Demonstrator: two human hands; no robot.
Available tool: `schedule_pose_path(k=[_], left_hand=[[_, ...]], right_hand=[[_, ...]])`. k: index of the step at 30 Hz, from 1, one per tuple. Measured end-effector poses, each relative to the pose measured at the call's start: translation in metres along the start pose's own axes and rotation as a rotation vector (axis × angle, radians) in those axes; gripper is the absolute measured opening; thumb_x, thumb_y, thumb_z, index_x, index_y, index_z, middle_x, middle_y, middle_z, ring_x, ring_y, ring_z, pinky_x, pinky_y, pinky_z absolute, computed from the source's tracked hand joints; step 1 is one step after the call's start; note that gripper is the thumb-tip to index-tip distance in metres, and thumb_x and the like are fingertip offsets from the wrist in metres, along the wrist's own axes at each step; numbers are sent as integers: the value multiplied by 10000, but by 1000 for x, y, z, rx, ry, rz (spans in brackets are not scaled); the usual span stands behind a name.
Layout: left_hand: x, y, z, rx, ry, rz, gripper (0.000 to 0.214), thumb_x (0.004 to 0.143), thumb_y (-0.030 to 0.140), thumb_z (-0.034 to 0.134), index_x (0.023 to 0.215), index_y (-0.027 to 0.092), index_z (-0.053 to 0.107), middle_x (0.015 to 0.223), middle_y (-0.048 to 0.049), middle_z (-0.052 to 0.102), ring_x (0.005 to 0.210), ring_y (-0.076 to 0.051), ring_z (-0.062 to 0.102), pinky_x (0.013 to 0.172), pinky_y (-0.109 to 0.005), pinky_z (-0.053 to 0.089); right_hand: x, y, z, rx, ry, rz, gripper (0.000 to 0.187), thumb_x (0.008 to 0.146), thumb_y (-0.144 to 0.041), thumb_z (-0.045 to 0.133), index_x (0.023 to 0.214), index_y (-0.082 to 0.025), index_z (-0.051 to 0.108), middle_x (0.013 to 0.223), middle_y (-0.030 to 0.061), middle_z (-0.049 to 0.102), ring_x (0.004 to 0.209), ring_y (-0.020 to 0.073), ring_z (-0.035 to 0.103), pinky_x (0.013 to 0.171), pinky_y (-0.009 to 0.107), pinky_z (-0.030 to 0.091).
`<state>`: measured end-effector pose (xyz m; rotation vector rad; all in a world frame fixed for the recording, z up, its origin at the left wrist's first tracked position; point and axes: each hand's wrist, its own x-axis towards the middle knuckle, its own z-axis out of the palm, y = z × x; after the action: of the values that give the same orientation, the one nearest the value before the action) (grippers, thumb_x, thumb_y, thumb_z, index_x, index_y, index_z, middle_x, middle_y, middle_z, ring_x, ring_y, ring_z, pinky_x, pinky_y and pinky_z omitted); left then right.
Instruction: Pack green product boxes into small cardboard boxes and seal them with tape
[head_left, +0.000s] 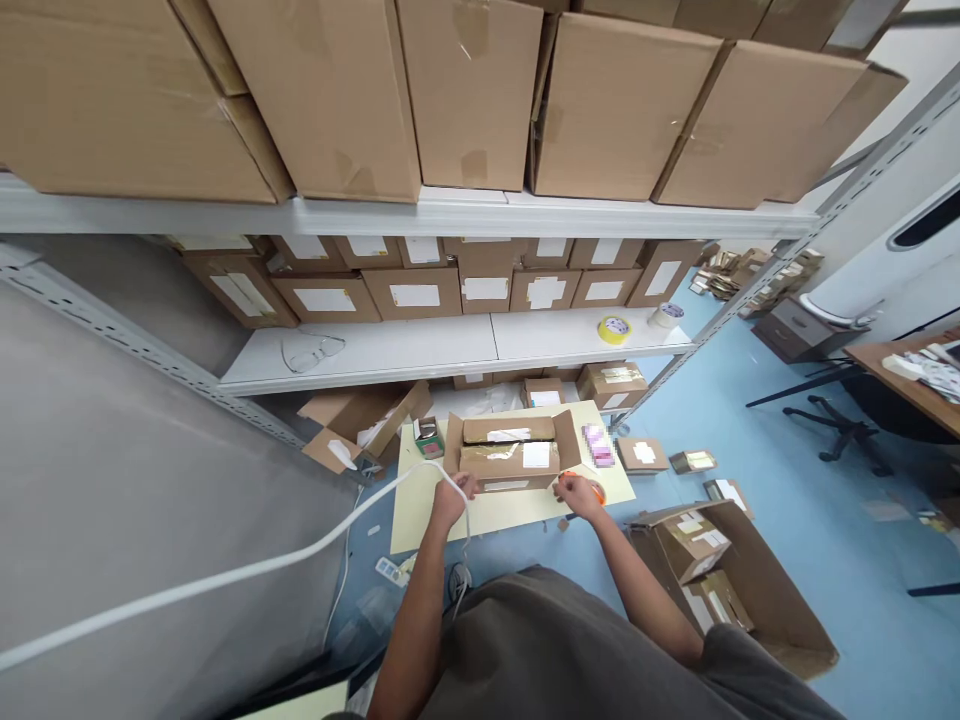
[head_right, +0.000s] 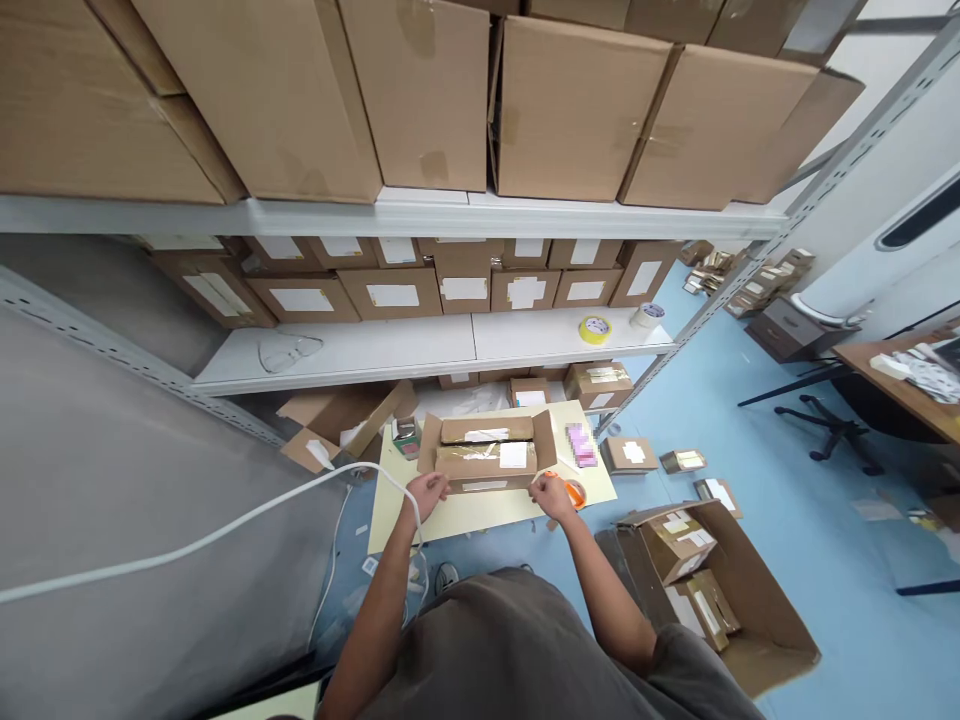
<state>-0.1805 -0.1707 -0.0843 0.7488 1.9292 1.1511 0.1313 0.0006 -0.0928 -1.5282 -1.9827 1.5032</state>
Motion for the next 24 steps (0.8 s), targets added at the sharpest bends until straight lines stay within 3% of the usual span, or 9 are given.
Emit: schedule_pose_path(k=[2, 4, 7, 11, 14, 16, 18, 21, 24], left_hand=[[12, 31, -4, 72, 68, 118, 527, 938, 651, 644, 1173, 217, 829, 1082, -149, 838, 1097, -360, 779, 1056, -486, 588], [27, 55, -5, 191, 96, 209, 532, 897, 577, 753, 1286, 217, 802, 1429, -180, 753, 1435, -399, 623, 1266, -499, 435], [48, 67, -5, 315, 65, 173, 581, 806, 588, 873, 1228, 195, 799, 1679, -204, 566, 1665, -460, 325, 1388, -568, 189], [57, 40, -10, 219, 46, 116, 418, 865, 666, 793, 883, 249, 776, 1575, -141, 675, 1675, -401, 333, 1415, -562, 67], [51, 11, -17, 116, -43, 131, 443, 888, 667, 762, 736, 252, 734, 1536, -142, 696, 1691, -378, 318, 1423, -524, 31], [44, -3, -18, 149, -123, 142, 427, 805, 659, 848, 790, 238, 779, 1642, -154, 607, 1731, -422, 191, 1418, -561, 28], [38, -10, -18, 219, -170, 154, 526, 663, 631, 963, 972, 227, 834, 1755, -153, 474, 1742, -471, 65, 1408, -608, 53], [33, -11, -14, 312, -180, 186, 868, 473, 591, 1060, 1204, 189, 820, 1838, -190, 310, 1732, -518, -6, 1397, -629, 83], [31, -8, -8, 430, -187, 193, 927, 422, 570, 1075, 1228, 188, 821, 1863, -197, 234, 1722, -548, -8, 1388, -662, 83]], right_hand=[[2, -15, -5, 18, 123, -143, 303, 830, -543, 678, 838, -254, 769, 895, 94, 822, 948, 335, 764, 931, 465, 601], [9, -30, -7, 11, 213, -296, 386, 868, -528, 659, 1089, -251, 812, 1199, 130, 827, 1161, 350, 737, 1070, 501, 567], [25, -42, -11, -11, 228, -386, 462, 896, -510, 659, 1244, -241, 798, 1433, 146, 747, 1369, 351, 647, 1221, 527, 475], [41, -28, -20, 66, 186, -245, 454, 950, -578, 617, 1184, -243, 815, 1306, 115, 801, 1294, 333, 687, 1196, 502, 497], [49, -12, -25, 53, 121, -208, 372, 954, -533, 626, 1048, -239, 833, 1173, 95, 834, 1184, 322, 724, 1134, 478, 535], [58, -9, -25, -47, 56, -260, 263, 915, -409, 664, 985, -228, 842, 1138, 105, 841, 1162, 330, 730, 1123, 485, 541], [70, -12, -20, -165, -10, -340, 239, 860, -274, 676, 1007, -219, 858, 1183, 122, 840, 1220, 343, 718, 1164, 503, 518], [91, -24, -8, -289, -39, -433, 472, 821, -158, 656, 1252, -208, 841, 1398, 141, 781, 1408, 346, 633, 1264, 529, 440], [111, -38, 2, -376, 16, -466, 730, 826, -127, 627, 1548, -216, 683, 1675, 135, 585, 1600, 343, 452, 1335, 568, 347]])
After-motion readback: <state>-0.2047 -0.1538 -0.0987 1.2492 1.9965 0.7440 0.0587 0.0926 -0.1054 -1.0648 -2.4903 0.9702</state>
